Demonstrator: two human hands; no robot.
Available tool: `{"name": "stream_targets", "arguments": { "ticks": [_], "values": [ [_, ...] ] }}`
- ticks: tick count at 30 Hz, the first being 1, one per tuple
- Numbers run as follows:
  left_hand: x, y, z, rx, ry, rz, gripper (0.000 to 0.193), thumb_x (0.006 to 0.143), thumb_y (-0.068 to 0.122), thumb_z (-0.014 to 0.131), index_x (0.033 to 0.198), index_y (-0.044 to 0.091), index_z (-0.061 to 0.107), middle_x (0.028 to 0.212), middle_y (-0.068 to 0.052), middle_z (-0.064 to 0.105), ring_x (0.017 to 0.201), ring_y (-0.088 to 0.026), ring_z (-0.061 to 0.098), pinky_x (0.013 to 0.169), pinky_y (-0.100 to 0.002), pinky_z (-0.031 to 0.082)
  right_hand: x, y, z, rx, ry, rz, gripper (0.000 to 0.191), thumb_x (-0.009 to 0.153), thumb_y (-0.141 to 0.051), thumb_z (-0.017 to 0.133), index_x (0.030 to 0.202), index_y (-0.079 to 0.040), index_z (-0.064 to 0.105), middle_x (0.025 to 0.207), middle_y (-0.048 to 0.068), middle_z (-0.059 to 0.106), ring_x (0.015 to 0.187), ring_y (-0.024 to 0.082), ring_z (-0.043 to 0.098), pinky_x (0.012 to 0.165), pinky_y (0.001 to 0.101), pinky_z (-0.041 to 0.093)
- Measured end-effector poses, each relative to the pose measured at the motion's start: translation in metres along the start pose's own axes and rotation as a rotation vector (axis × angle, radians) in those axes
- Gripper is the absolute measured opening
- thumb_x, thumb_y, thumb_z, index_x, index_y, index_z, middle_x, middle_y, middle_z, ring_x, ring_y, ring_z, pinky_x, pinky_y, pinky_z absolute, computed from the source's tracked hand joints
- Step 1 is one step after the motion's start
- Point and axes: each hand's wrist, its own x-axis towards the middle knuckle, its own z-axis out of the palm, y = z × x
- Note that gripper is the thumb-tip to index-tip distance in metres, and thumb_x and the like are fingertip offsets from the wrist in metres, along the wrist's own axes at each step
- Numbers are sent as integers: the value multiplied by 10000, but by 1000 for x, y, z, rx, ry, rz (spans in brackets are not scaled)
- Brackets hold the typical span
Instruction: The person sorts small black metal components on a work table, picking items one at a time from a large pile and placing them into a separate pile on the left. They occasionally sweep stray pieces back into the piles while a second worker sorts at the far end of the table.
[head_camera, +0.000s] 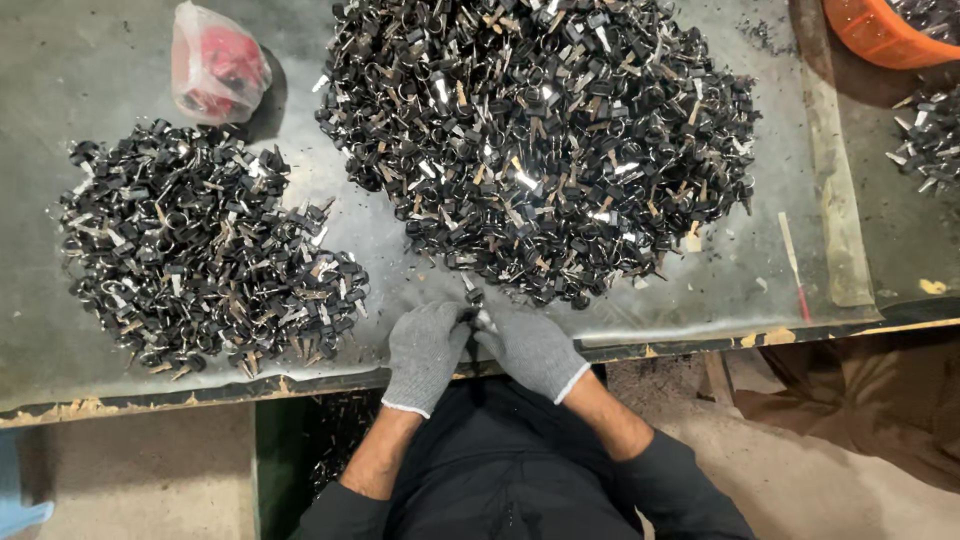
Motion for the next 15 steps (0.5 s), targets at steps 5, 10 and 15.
{"name": "stream_targets", "arguments": {
  "ticks": [5, 10, 15],
  "values": [
    [-1, -7, 3, 6, -7, 60, 181, 794, 138, 718, 971, 104, 724, 924, -95, 725, 896, -319, 693, 774, -468, 522, 9, -5, -19, 4, -147, 76, 594, 976, -348, 621, 1421, -28, 392, 897, 240, 722, 828, 442, 711, 734, 539, 556],
    [-1, -11, 6, 17, -61, 48, 182, 789, 134, 717, 966, 91, 716, 916, -108, 720, 874, -335, 683, 758, -482, 516, 9, -21, -21, -55, -72, 62, 722, 935, -289, 624, 1537, -67, 294, 894, 228, 718, 789, 421, 717, 712, 510, 570],
    [-2, -9, 4, -29, -55, -45, 197, 815, 187, 743, 991, 100, 725, 870, -124, 720, 827, -356, 685, 728, -492, 519, 3, -26, -8, -36, -30, 146, 695, 948, -219, 634, 1553, -119, 306, 856, 207, 723, 812, 400, 719, 705, 512, 567]
  ]
}}
